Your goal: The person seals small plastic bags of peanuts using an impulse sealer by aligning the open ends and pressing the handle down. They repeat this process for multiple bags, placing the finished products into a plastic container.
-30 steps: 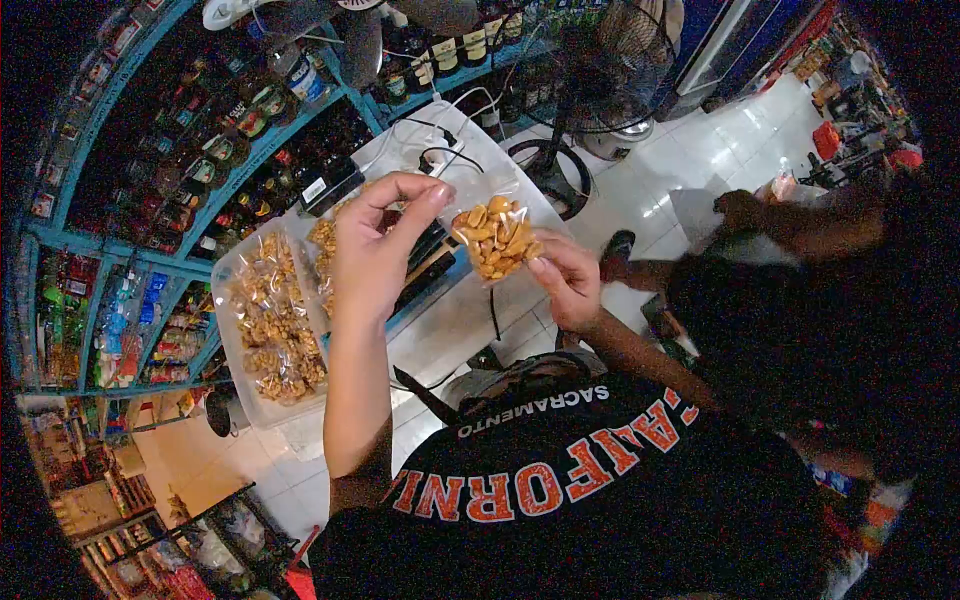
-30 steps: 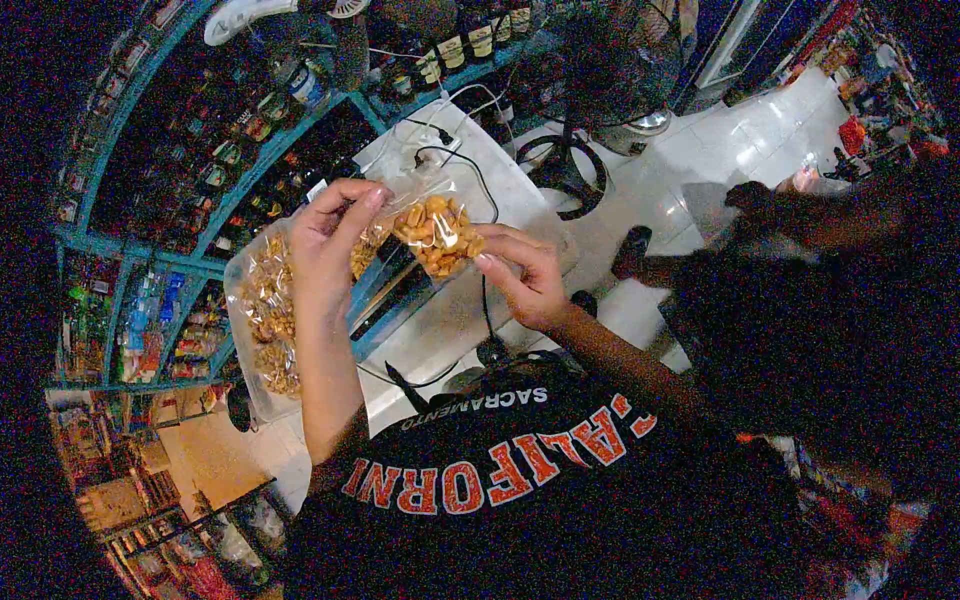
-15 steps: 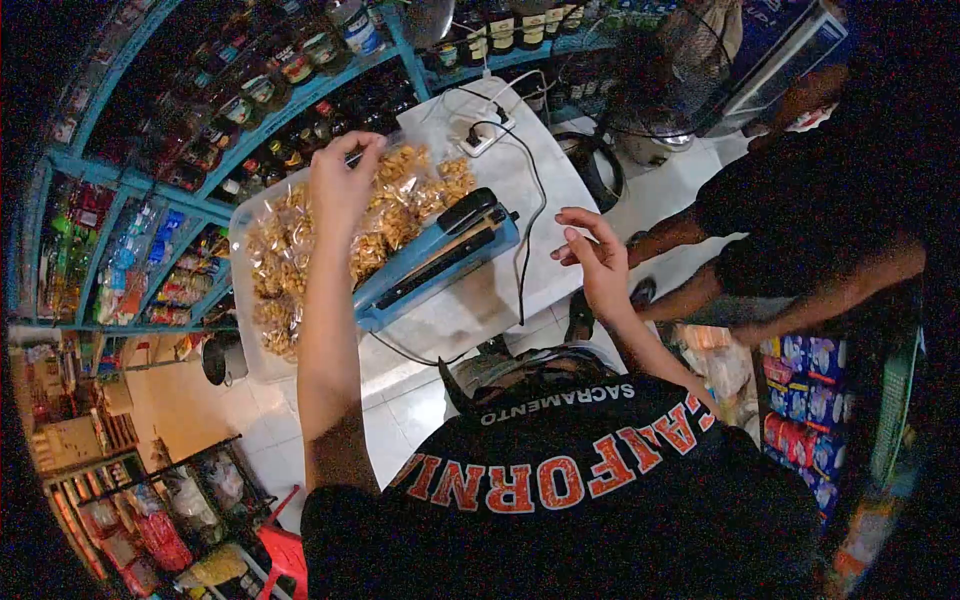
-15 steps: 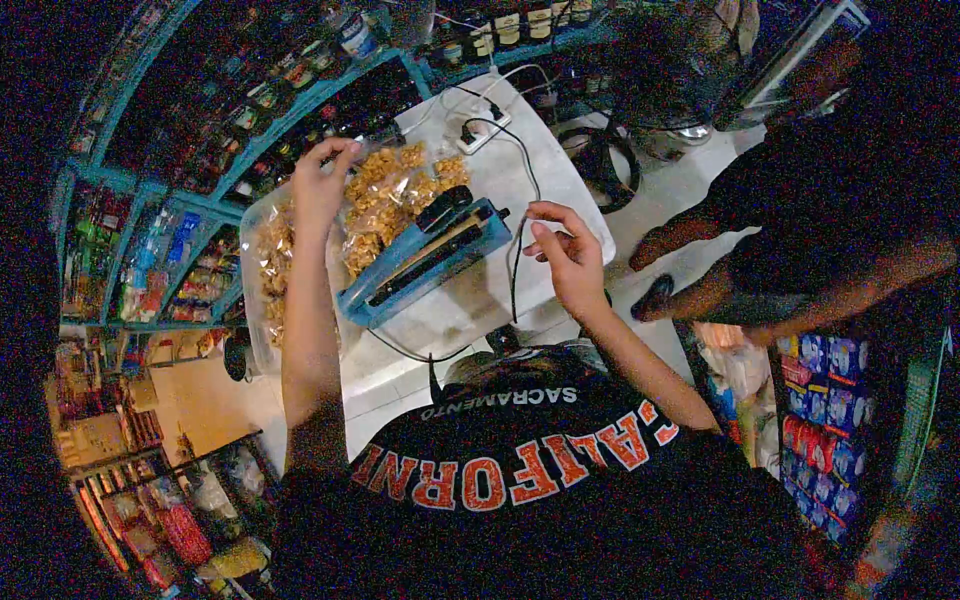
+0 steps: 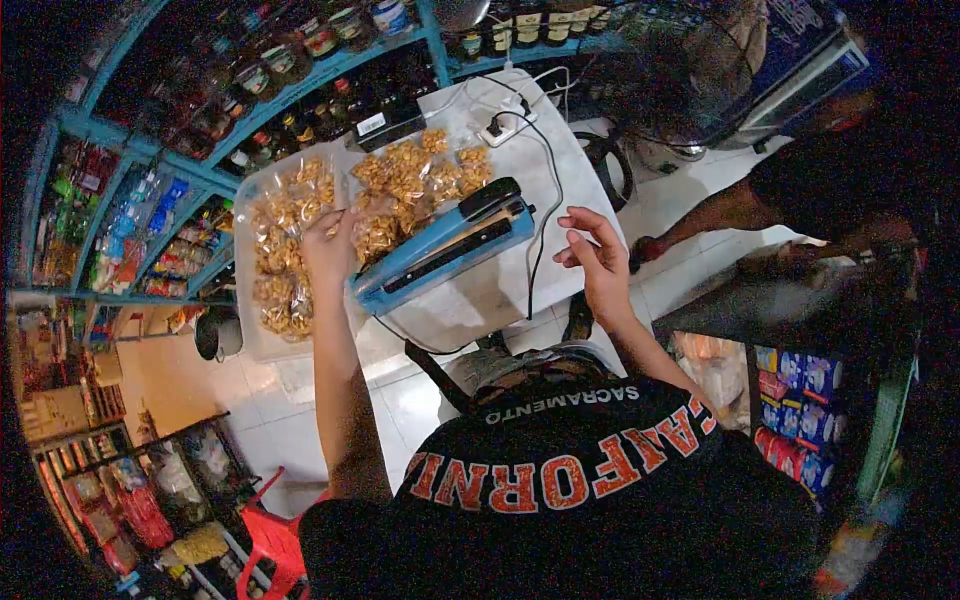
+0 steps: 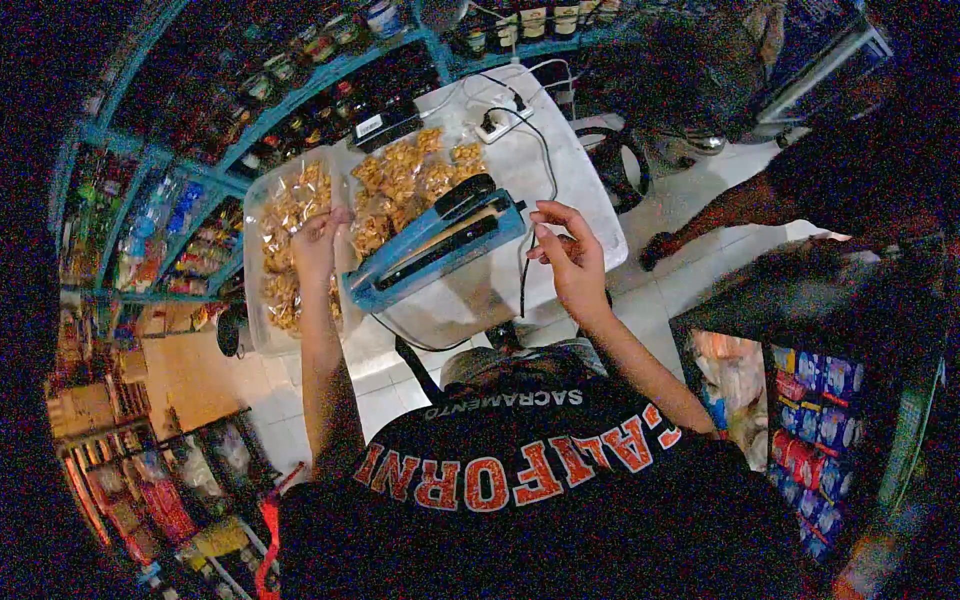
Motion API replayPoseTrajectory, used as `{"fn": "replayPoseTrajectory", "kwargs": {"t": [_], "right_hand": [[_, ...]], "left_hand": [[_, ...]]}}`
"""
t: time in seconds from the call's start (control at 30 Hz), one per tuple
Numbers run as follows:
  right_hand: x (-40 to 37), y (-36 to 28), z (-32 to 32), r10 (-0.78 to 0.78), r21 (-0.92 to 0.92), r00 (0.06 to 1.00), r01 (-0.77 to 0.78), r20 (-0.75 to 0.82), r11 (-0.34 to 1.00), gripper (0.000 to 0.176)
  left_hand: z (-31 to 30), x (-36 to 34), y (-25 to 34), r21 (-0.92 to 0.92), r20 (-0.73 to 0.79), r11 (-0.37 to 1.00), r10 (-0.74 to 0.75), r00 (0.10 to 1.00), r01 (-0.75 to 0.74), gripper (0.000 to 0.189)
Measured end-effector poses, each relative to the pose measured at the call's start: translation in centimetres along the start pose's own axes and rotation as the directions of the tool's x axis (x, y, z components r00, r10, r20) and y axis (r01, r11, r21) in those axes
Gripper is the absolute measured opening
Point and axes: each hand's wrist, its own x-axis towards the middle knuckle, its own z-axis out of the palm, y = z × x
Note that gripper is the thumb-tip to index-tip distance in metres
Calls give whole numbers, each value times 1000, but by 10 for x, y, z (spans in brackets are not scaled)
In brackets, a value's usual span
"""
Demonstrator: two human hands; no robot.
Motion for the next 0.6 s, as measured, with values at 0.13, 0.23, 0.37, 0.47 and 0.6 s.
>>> {"fn": "replayPoseTrajectory", "kwargs": {"t": [0.13, 0.23, 0.37, 0.47, 0.6], "right_hand": [[-6, 1, 6, 22, -29, 1000, -21, 21, 999, 28], [-6, 1, 13, 5, -60, 1000, -4, 15, 998, 27], [-1, 12, 17, 12, -85, 1000, -11, 8, 996, 26], [-3, 17, 24, 47, -133, 998, -42, 34, 990, 27], [-5, 20, 31, 51, -149, 996, -41, 67, 988, 26]], "left_hand": [[-39, -26, -26, 45, -179, 999, -6, 984, 14, 16], [-67, -41, -50, 193, -267, 973, -73, 961, 128, 13], [-101, -55, -142, 606, -209, 788, 28, 978, 107, 11], [-116, -65, -117, 632, -303, 729, -79, 950, 263, 19], [-131, -76, -126, 686, -352, 605, -211, 912, 405, 24]]}}
